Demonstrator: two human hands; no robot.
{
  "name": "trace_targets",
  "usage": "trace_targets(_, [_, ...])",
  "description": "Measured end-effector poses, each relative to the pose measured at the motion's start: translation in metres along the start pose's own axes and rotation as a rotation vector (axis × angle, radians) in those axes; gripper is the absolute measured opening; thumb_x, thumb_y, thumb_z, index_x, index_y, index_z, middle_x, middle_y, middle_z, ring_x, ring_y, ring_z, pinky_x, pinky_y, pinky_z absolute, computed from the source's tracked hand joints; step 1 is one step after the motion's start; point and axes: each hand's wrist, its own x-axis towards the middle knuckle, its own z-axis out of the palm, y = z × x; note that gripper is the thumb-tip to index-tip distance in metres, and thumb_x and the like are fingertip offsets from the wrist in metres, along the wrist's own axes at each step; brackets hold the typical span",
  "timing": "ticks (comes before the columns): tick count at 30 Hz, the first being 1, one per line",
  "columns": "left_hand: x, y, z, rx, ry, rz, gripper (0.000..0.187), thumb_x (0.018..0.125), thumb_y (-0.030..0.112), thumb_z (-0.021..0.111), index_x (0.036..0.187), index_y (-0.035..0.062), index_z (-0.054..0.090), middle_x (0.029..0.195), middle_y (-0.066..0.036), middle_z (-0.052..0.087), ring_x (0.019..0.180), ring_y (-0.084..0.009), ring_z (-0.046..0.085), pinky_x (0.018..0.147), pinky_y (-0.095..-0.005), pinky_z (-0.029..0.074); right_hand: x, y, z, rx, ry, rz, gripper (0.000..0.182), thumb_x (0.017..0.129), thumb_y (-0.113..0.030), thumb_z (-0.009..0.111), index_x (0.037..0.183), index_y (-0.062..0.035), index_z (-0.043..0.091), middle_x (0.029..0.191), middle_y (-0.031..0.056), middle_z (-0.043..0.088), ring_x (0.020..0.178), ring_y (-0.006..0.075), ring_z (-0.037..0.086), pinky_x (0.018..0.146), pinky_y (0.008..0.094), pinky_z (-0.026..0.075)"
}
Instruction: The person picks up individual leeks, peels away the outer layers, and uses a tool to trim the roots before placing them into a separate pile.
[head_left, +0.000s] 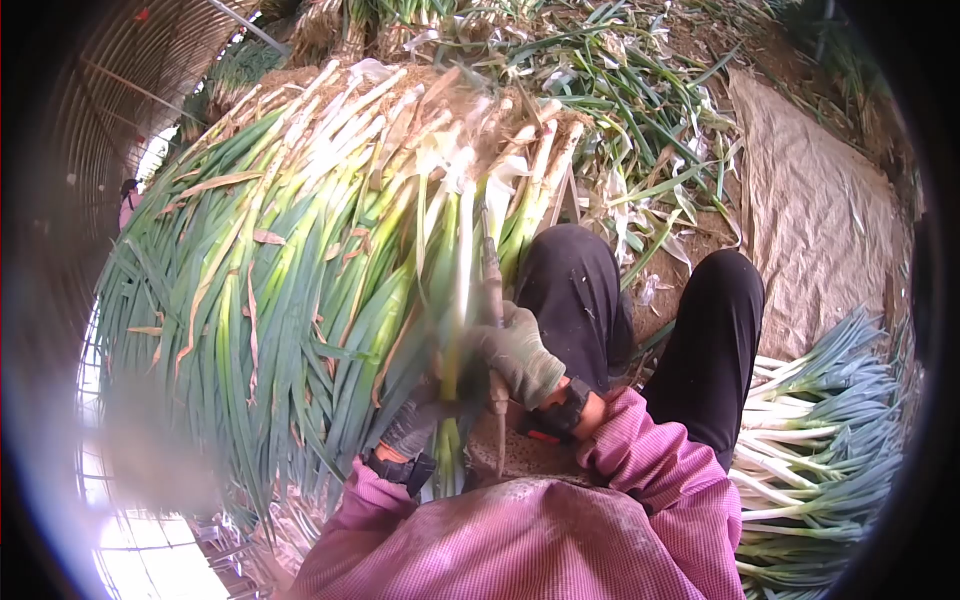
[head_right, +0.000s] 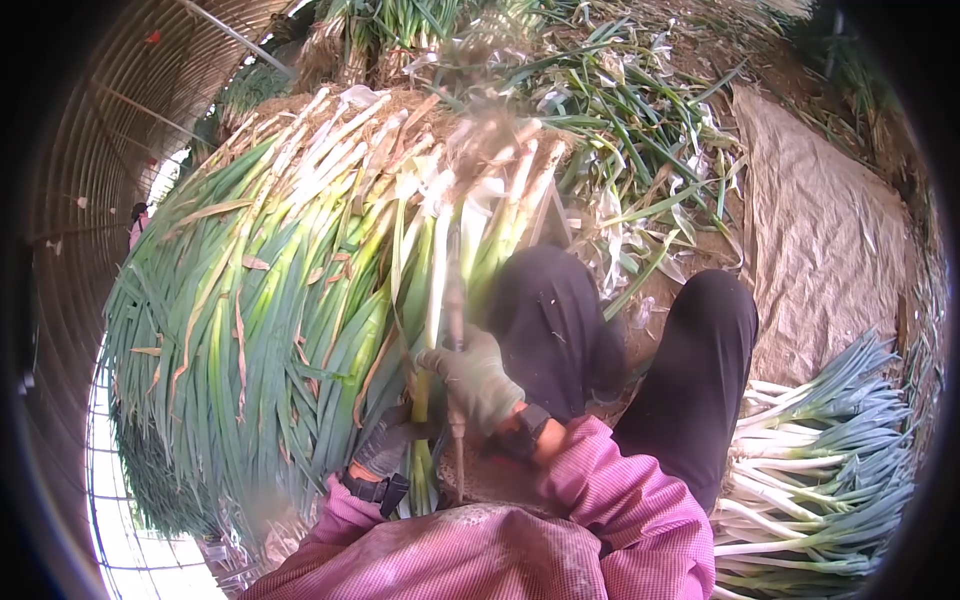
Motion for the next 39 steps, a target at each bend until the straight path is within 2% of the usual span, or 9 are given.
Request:
trace_targets(7, [0.013,-0.004,-0.008,-0.374,-0.128,-0.035,0.024,0.08,0.01,0.06,0.102,0.0011,0.062,0.085,-0.011,0.064,0.071,-0.017,0.064,0.063,-0.0299,0.051,-0.013,0.011,-0.001,-0.01,-0.02,-0.036,0.034,0.08,-0.002,0.069,0.111,0.0037,0.056,0.084,0.0078,0.062,0.071,0.0176,0.059,0.067,0.0306,0.049])
trace_targets(10, [0.034,0.034,-0.014,0.052,-0.129,0.001,0.026,0.082,0.012,0.06,0.105,-0.0001,0.06,0.088,-0.013,0.064,0.075,-0.0203,0.064,0.066,-0.0336,0.052,-0.036,0.003,0.018,0.064,0.109,-0.293,0.036,0.081,0.002,0.068,0.113,0.0027,0.053,0.091,0.0083,0.06,0.078,0.0171,0.06,0.07,0.0287,0.05])
trace_targets(14, [0.07,0.051,-0.014,0.863,0.235,0.761,0.029,0.083,0.022,0.067,0.101,0.0021,0.057,0.084,-0.008,0.062,0.077,-0.0192,0.063,0.067,-0.033,0.051,-0.039,0.002,0.018,0.124,0.11,-0.15,0.036,0.078,-0.002,0.07,0.11,0.0025,0.054,0.092,0.0038,0.06,0.081,0.012,0.058,0.075,0.0265,0.05])
trace_targets(19, [0.12,0.047,-0.074,1.632,0.701,0.524,0.041,0.077,0.032,0.071,0.101,0.0029,0.053,0.081,-0.014,0.063,0.075,-0.03,0.065,0.062,-0.0399,0.052,-0.03,0.041,0.014,-0.12,0.12,-0.052,0.039,0.074,-0.004,0.074,0.107,0.0029,0.055,0.092,0.0046,0.06,0.082,0.0144,0.058,0.076,0.0279,0.05])
trace_targets(26, [0.097,0.071,-0.05,1.474,0.484,0.171,0.047,0.074,0.032,0.071,0.108,0.0025,0.056,0.09,-0.019,0.065,0.079,-0.0374,0.065,0.071,-0.0452,0.052,-0.04,0.034,0.017,-0.017,0.095,-0.172,0.041,0.076,-0.003,0.073,0.112,0.0048,0.054,0.098,0.0114,0.062,0.091,0.0195,0.06,0.082,0.0308,0.049])
trace_targets(29, [0.079,0.072,0.002,1.628,0.413,0.292,0.049,0.076,0.032,0.069,0.112,0.002,0.056,0.094,-0.017,0.067,0.081,-0.0362,0.065,0.073,-0.0443,0.052,-0.042,0.034,0.022,0.081,0.127,-0.228,0.039,0.075,0.001,0.071,0.11,0.005,0.054,0.097,0.0098,0.061,0.087,0.0196,0.06,0.078,0.0317,0.05])
trace_targets(33, [0.107,0.018,-0.003,1.107,0.125,1.026,0.013,0.084,0.008,0.054,0.094,0.0042,0.06,0.096,-0.014,0.059,0.089,-0.0284,0.061,0.076,-0.0363,0.05,-0.034,0.028,0.014,0.12,0.124,-0.064,0.035,0.076,0.004,0.068,0.109,0.0025,0.054,0.092,0.0054,0.06,0.08,0.016,0.059,0.073,0.0292,0.05])
trace_targets(35, [0.106,0.06,-0.02,1.373,-0.028,0.98,0.014,0.086,0.006,0.051,0.094,0.0039,0.062,0.1,-0.012,0.059,0.093,-0.0292,0.058,0.081,-0.0353,0.049,-0.031,0.027,0.007,0.139,0.136,0.036,0.031,0.079,0.005,0.065,0.108,0.0005,0.055,0.087,0.002,0.059,0.076,0.0126,0.058,0.07,0.0269,0.049])
trace_targets(39, [0.174,0.068,-0.044,1.498,0.353,0.654,0.017,0.087,0.014,0.056,0.1,0.0059,0.064,0.101,-0.013,0.06,0.088,-0.0292,0.06,0.071,-0.0416,0.052,-0.03,0.033,0.016,0.123,0.133,-0.061,0.029,0.08,0.001,0.067,0.107,0.0005,0.057,0.089,0.0011,0.059,0.077,0.0105,0.056,0.07,0.0249,0.047])
